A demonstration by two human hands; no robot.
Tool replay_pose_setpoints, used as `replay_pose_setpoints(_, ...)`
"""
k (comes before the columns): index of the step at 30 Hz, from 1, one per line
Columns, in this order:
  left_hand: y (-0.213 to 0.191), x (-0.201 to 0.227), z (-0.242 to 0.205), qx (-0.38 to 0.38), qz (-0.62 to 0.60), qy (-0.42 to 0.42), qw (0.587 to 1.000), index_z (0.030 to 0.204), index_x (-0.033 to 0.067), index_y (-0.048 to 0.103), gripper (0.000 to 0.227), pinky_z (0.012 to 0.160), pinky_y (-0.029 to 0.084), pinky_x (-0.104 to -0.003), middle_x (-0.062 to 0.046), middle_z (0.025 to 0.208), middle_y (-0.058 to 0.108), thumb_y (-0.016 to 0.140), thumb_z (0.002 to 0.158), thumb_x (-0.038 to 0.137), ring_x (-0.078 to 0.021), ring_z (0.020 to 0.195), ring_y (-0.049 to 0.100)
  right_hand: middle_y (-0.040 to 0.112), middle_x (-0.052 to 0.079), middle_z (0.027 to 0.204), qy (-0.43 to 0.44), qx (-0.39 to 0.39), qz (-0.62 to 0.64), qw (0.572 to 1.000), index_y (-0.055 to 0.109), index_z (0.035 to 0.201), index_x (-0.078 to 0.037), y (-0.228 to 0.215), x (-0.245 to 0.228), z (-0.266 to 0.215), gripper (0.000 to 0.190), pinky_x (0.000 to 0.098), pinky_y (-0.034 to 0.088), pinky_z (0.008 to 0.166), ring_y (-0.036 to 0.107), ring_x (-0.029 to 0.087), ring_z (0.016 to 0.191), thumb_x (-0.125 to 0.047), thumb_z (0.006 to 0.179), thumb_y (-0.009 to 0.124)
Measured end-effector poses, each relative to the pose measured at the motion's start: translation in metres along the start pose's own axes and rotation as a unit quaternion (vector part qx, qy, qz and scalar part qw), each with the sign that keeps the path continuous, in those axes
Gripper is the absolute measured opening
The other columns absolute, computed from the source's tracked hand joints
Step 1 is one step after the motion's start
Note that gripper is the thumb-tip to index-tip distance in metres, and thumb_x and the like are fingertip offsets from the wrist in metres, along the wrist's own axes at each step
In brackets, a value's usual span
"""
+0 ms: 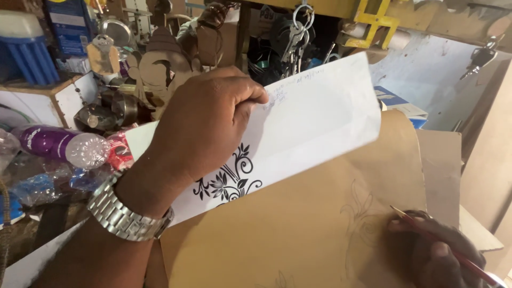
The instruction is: Drawing and tracing an intricate floral design onto a wooden board using a pencil and a paper reference.
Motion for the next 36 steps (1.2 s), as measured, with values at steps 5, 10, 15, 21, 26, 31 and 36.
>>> replay_pose_setpoints(5,0.004,0.014,-0.001,-0.036,-0.011,-0.006,0.999,0.116,0.0034,0.074,0.025,0.080,0.058,-0.036,-0.007,0.119,0.072,0.066,0.092,0.002,-0.0229,0.090,0.074,0.072,0.026,0.118,-0.063,-0.009,0.071,0.995,0.065,0.132,0.009,0.004,0.005,0.003,0.040,0.0502,0.042,0.118,0.071,0.034,0.113,-0.028,0.117,0.056)
replay_pose_setpoints(10,0.003,0.017,-0.003,-0.128,0.021,0.010,0.991,0.129,-0.0009,0.065,0.051,0.084,0.055,-0.038,-0.008,0.135,0.063,0.076,0.080,0.013,-0.0249,0.092,0.072,0.072,0.027,0.117,-0.044,0.009,0.050,0.998,0.064,0.128,0.011,-0.003,0.013,0.000,0.039,0.0516,0.048,0.116,0.074,0.034,0.107,-0.025,0.114,0.056)
replay_pose_setpoints(15,0.003,0.012,-0.010,-0.156,0.043,0.062,0.985,0.138,-0.0039,0.057,0.081,0.091,0.050,-0.042,-0.010,0.143,0.057,0.085,0.072,0.033,-0.0277,0.104,0.068,0.072,0.030,0.113,-0.024,0.003,0.045,0.999,0.061,0.130,0.013,-0.002,0.011,-0.001,0.038,0.0520,0.044,0.121,0.071,0.037,0.113,-0.022,0.114,0.055)
replay_pose_setpoints(21,0.021,0.014,-0.014,-0.149,0.116,0.060,0.980,0.142,0.0014,0.057,0.088,0.097,0.037,-0.052,-0.009,0.143,0.056,0.087,0.067,0.036,-0.0221,0.099,0.066,0.073,0.028,0.115,-0.069,0.014,0.047,0.996,0.064,0.131,0.010,0.002,0.008,0.001,0.036,0.0495,0.047,0.119,0.074,0.034,0.108,-0.020,0.114,0.055)
replay_pose_setpoints(26,0.045,0.037,-0.017,-0.125,0.073,0.102,0.984,0.139,0.0007,0.058,0.081,0.097,0.038,-0.051,-0.007,0.140,0.055,0.088,0.069,0.027,-0.0213,0.105,0.065,0.074,0.028,0.108,-0.055,0.009,0.012,0.998,0.063,0.130,0.010,0.003,0.004,0.001,0.038,0.0478,0.043,0.119,0.073,0.034,0.110,-0.024,0.116,0.055)
replay_pose_setpoints(31,0.048,0.046,-0.011,-0.108,0.042,0.094,0.989,0.137,-0.0031,0.057,0.083,0.091,0.041,-0.047,-0.010,0.139,0.054,0.089,0.066,0.026,-0.0241,0.108,0.064,0.074,0.027,0.107,-0.084,0.026,0.017,0.996,0.065,0.127,0.010,0.008,0.004,0.004,0.038,0.0479,0.044,0.120,0.075,0.032,0.105,-0.025,0.115,0.057)
replay_pose_setpoints(36,0.043,0.035,-0.011,-0.075,0.063,0.055,0.994,0.137,-0.0036,0.056,0.082,0.091,0.043,-0.046,-0.015,0.137,0.054,0.088,0.070,0.030,-0.0268,0.102,0.064,0.075,0.028,0.106,-0.065,0.007,0.048,0.997,0.064,0.127,0.012,0.006,0.006,0.003,0.038,0.0476,0.042,0.119,0.073,0.035,0.110,-0.024,0.116,0.057)
Point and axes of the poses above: each hand's wrist, its own z-axis towards the middle knuckle, its own y-axis out of the palm, x = y × z, the point moved 5 cm from there along z, towards the middle knuckle
